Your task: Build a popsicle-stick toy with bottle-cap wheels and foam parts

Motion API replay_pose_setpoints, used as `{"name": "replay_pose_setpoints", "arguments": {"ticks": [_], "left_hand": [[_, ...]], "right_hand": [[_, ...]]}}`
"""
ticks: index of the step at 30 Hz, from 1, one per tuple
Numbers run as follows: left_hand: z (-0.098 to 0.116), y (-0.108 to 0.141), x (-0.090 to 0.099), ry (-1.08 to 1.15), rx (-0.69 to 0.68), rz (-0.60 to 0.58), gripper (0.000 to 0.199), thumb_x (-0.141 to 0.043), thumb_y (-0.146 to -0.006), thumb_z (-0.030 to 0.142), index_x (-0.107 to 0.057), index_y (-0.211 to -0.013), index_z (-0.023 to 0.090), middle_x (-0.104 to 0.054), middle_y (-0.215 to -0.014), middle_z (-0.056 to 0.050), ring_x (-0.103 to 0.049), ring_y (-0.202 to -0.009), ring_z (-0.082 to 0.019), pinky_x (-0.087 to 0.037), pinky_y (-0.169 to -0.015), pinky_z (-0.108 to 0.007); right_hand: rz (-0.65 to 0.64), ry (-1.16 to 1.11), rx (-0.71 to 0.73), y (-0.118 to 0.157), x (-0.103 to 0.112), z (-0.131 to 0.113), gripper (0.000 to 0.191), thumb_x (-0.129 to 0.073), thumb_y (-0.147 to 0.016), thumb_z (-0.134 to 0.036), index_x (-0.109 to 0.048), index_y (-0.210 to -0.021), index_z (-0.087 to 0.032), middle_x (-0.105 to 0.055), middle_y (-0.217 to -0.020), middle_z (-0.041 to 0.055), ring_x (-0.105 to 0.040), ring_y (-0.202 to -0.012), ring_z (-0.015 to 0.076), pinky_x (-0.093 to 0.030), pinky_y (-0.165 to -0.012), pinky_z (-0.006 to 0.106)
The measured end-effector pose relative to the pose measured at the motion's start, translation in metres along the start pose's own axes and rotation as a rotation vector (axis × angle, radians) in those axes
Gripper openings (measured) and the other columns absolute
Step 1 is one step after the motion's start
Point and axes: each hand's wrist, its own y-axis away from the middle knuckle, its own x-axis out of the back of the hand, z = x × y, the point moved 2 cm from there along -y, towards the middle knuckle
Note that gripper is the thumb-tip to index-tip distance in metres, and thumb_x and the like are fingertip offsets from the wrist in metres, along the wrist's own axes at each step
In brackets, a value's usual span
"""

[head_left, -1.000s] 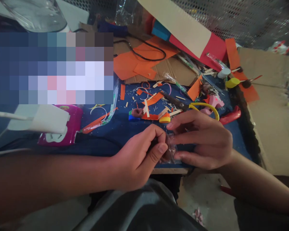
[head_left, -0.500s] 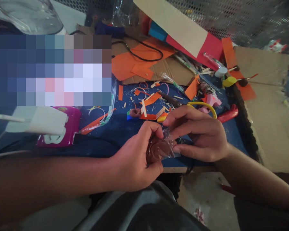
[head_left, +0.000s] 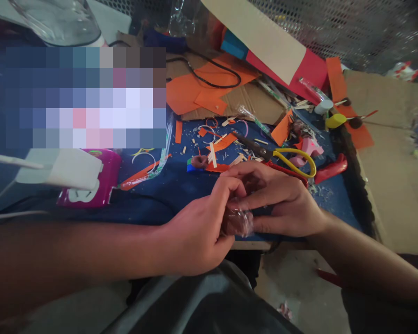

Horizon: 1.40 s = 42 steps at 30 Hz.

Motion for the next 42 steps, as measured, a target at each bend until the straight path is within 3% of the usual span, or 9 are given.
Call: {"name": "replay_pose_setpoints", "arguments": {"ticks": [4, 12, 16, 19, 22, 29, 35, 38, 42], "left_hand": [[0.0, -0.002, 0.0, -0.045, 0.032, -0.051, 0.053, -0.061, -0.082, 0.01, -0.036, -0.126, 0.026, -0.059, -0.1, 0.0, -0.053, -0.068, -0.013, -0.041, -0.062, -0.028], [-0.002, -0.003, 0.001, 0.131, 0.104, -0.004, 0.055, -0.064, -0.08, 0.007, -0.039, -0.126, 0.023, -0.058, -0.098, 0.001, -0.054, -0.075, -0.013, -0.041, -0.065, -0.028], [0.002, -0.005, 0.001, 0.27, 0.124, 0.003, 0.049, -0.058, -0.083, 0.005, -0.04, -0.125, 0.021, -0.05, -0.089, 0.005, -0.043, -0.067, -0.01, -0.037, -0.062, -0.028], [0.006, -0.008, 0.003, 0.331, 0.136, 0.018, 0.041, -0.056, -0.082, 0.003, -0.042, -0.115, 0.021, -0.051, -0.093, 0.003, -0.044, -0.072, -0.011, -0.04, -0.065, -0.028], [0.008, -0.009, 0.003, 0.392, 0.129, 0.015, 0.034, -0.055, -0.083, 0.003, -0.04, -0.106, 0.023, -0.049, -0.094, 0.003, -0.044, -0.073, -0.011, -0.04, -0.065, -0.028], [0.009, -0.008, 0.005, 0.318, 0.167, -0.008, 0.042, -0.057, -0.079, 0.003, -0.045, -0.115, 0.021, -0.05, -0.09, 0.004, -0.043, -0.07, -0.011, -0.039, -0.061, -0.027], [0.009, -0.008, 0.006, 0.359, 0.197, -0.023, 0.042, -0.056, -0.077, 0.002, -0.048, -0.114, 0.02, -0.05, -0.089, 0.005, -0.046, -0.073, -0.011, -0.042, -0.064, -0.026], [0.012, -0.008, 0.008, 0.315, 0.216, -0.054, 0.041, -0.056, -0.076, 0.002, -0.051, -0.113, 0.019, -0.052, -0.087, 0.005, -0.049, -0.075, -0.012, -0.043, -0.067, -0.027], [0.014, -0.01, 0.01, 0.251, 0.24, -0.119, 0.038, -0.056, -0.076, 0.002, -0.053, -0.109, 0.021, -0.052, -0.085, 0.005, -0.05, -0.075, -0.013, -0.043, -0.069, -0.027]], "right_hand": [[-0.037, -0.029, 0.039, -0.001, 0.003, 0.0, 0.015, -0.088, -0.092, -0.03, -0.084, -0.105, -0.023, -0.067, -0.152, 0.0129, -0.069, -0.14, 0.0276, -0.065, -0.11, 0.044], [-0.054, 0.123, 0.003, -0.005, 0.014, -0.008, 0.027, -0.077, -0.101, -0.038, -0.08, -0.122, -0.021, -0.067, -0.152, 0.018, -0.078, -0.122, 0.0254, -0.067, -0.103, 0.043], [0.104, 0.135, 0.061, -0.004, 0.018, -0.006, 0.037, -0.088, -0.089, -0.053, -0.083, -0.108, -0.023, -0.072, -0.122, 0.0105, -0.076, -0.103, 0.0223, -0.067, -0.088, 0.038], [0.181, 0.154, 0.137, -0.003, 0.017, -0.005, 0.028, -0.097, -0.081, -0.043, -0.082, -0.094, -0.023, -0.061, -0.098, 0.0025, -0.067, -0.084, 0.0154, -0.062, -0.07, 0.031], [0.221, 0.17, 0.18, -0.004, 0.014, -0.006, 0.024, -0.098, -0.082, -0.034, -0.079, -0.092, -0.023, -0.058, -0.091, -0.0004, -0.061, -0.076, 0.0125, -0.059, -0.064, 0.029], [0.032, 0.152, 0.118, -0.005, 0.009, -0.017, 0.003, -0.077, -0.102, -0.025, -0.077, -0.102, -0.022, -0.066, -0.085, -0.0011, -0.067, -0.072, 0.0087, -0.056, -0.063, 0.021], [-0.042, 0.191, 0.121, -0.002, 0.004, -0.021, 0.009, -0.069, -0.108, -0.028, -0.076, -0.11, -0.023, -0.072, -0.076, -0.0016, -0.067, -0.064, 0.0095, -0.053, -0.06, 0.022], [-0.049, 0.156, 0.083, -0.002, 0.004, -0.022, 0.014, -0.064, -0.111, -0.03, -0.074, -0.104, -0.023, -0.074, -0.076, -0.001, -0.069, -0.066, 0.0102, -0.052, -0.062, 0.023], [-0.168, 0.165, -0.005, 0.0, 0.007, -0.024, 0.022, -0.056, -0.113, -0.033, -0.069, -0.1, -0.021, -0.074, -0.077, -0.0006, -0.069, -0.067, 0.0111, -0.05, -0.065, 0.024]]}}
